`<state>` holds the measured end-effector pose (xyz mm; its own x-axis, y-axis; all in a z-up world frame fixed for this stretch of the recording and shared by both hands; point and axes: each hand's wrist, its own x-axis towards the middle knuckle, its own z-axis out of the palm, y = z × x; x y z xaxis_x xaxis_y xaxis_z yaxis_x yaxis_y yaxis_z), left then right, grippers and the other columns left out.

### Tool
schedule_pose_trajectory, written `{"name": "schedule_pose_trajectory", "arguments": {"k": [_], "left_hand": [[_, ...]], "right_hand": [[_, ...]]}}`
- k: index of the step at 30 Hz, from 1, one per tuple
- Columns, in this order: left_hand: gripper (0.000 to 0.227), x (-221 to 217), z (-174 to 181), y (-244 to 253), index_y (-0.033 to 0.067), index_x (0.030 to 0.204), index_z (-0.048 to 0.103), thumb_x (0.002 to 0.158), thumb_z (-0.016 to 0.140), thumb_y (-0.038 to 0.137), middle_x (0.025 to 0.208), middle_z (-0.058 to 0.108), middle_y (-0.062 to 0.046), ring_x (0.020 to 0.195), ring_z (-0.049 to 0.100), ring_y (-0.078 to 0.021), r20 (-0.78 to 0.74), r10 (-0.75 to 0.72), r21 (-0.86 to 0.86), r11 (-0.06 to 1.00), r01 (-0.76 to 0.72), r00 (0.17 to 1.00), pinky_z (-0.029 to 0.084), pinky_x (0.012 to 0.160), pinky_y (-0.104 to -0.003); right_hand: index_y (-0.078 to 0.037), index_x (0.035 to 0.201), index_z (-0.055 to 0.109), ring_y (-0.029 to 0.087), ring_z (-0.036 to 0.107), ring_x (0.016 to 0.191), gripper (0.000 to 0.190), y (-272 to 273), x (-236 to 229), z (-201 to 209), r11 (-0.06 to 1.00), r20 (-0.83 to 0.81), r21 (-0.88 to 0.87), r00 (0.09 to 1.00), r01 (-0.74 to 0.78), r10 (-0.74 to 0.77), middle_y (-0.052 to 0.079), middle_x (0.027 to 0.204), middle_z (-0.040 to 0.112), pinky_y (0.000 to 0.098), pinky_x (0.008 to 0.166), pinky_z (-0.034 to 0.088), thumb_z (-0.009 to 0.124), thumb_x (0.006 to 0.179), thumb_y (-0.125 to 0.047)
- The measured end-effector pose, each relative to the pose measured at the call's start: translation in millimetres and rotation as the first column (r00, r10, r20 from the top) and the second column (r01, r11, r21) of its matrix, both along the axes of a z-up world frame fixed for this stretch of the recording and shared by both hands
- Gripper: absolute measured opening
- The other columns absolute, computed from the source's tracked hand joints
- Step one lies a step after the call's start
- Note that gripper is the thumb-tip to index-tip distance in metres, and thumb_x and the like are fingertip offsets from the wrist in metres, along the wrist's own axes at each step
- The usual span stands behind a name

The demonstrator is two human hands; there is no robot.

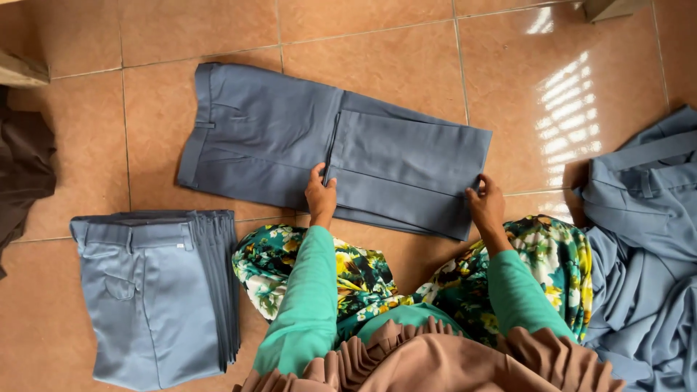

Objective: Folding grey trousers into neat rectangles on the floor.

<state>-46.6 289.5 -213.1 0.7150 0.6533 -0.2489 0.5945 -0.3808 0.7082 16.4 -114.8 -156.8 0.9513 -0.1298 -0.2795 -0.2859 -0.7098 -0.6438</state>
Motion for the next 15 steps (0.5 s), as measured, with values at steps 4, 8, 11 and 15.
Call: {"name": "schedule_pose_trajectory", "arguments": {"k": [4,8,11,15], "left_hand": [[0.059,-16,41,-8,0.0341,0.144,0.048,0.093,0.069,0.011,0.119,0.065,-0.011,0.117,0.065,-0.036,0.004,-0.094,0.088,0.992,0.093,0.996,0.055,0.097,-0.05],[0.05,-19,55,-16,0.0341,0.136,0.053,0.094,0.067,0.011,0.126,0.045,-0.005,0.115,0.057,-0.031,-0.163,-0.221,0.375,0.888,0.267,0.962,0.057,0.089,-0.048],[0.05,-19,45,-26,0.0305,0.139,0.055,0.094,0.068,0.013,0.12,0.046,-0.006,0.107,0.057,-0.0308,-0.21,-0.234,0.466,0.829,0.308,0.949,0.055,0.085,-0.044],[0.06,-18,50,-68,0.0219,0.152,0.047,0.095,0.063,0.008,0.114,0.055,-0.013,0.103,0.064,-0.034,-0.215,-0.279,0.289,0.897,0.334,0.936,0.059,0.084,-0.048]], "right_hand": [[-0.015,0.16,0.036,0.045,0.063,0.118,0.08,1,-13,-7,0.995,-0.173,0.056,0.983,0.077,-0.066,0.028,0.122,0.065,0.0568,0.098,0.051,0.074,0.092,-0.035],[-0.017,0.15,0.046,0.031,0.068,0.094,0.072,-1,-20,-15,0.763,-0.335,0.526,0.916,0.376,-0.22,0.018,0.109,0.064,0.0459,0.073,0.058,0.083,0.088,-0.023],[-0.018,0.139,0.06,0.022,0.072,0.088,0.057,-2,-12,14,0.531,-0.443,0.712,0.88,0.46,-0.168,0.006,0.107,0.07,0.0368,0.074,0.06,0.081,0.086,-0.018],[-0.023,0.128,0.067,0.019,0.076,0.089,0.041,3,3,109,0.43,-0.409,0.792,0.9,0.433,-0.153,0.002,0.105,0.074,0.0305,0.075,0.063,0.077,0.088,-0.022]]}}
